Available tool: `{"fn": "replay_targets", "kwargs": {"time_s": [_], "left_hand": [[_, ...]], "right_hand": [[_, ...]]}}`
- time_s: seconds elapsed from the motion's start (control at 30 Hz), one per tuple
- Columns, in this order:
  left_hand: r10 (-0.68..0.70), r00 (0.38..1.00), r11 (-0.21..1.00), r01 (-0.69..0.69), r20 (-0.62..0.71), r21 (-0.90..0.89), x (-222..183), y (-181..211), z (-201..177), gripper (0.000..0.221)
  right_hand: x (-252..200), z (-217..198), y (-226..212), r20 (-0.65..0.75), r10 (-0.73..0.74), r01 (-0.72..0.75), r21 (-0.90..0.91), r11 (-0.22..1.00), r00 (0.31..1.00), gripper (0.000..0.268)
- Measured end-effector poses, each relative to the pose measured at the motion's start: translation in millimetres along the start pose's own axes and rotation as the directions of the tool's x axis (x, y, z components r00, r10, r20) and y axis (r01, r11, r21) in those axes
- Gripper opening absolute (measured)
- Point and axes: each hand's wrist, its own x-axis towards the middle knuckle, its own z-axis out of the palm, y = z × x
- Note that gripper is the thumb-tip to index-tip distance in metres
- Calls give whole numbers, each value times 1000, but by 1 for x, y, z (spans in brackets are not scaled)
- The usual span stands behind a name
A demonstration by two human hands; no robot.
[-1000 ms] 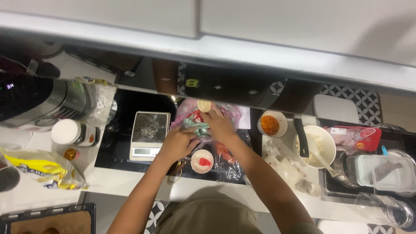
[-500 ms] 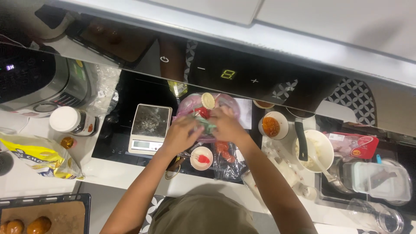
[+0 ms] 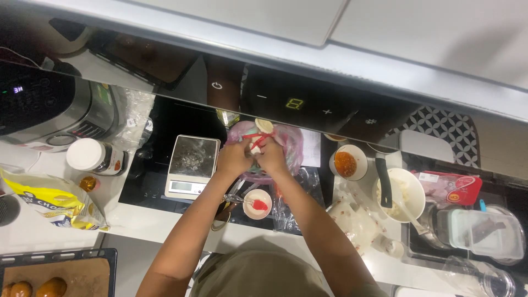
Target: Preparing and molding pastries using a mooncake mold on a baking tray.
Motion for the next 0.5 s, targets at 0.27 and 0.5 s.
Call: {"fn": "replay_targets", "kwargs": {"time_s": [0.27, 0.5], "left_hand": [[-16, 999, 999, 17, 38, -39, -12, 11, -26, 90], [138, 963, 927, -208, -232, -313, -28, 16, -18, 55]], "right_hand": [[-52, -107, -96, 58, -306, 312, -196, 930, 950, 42], [-99, -164, -130, 40, -718, 680, -362, 638, 695, 27]]}}
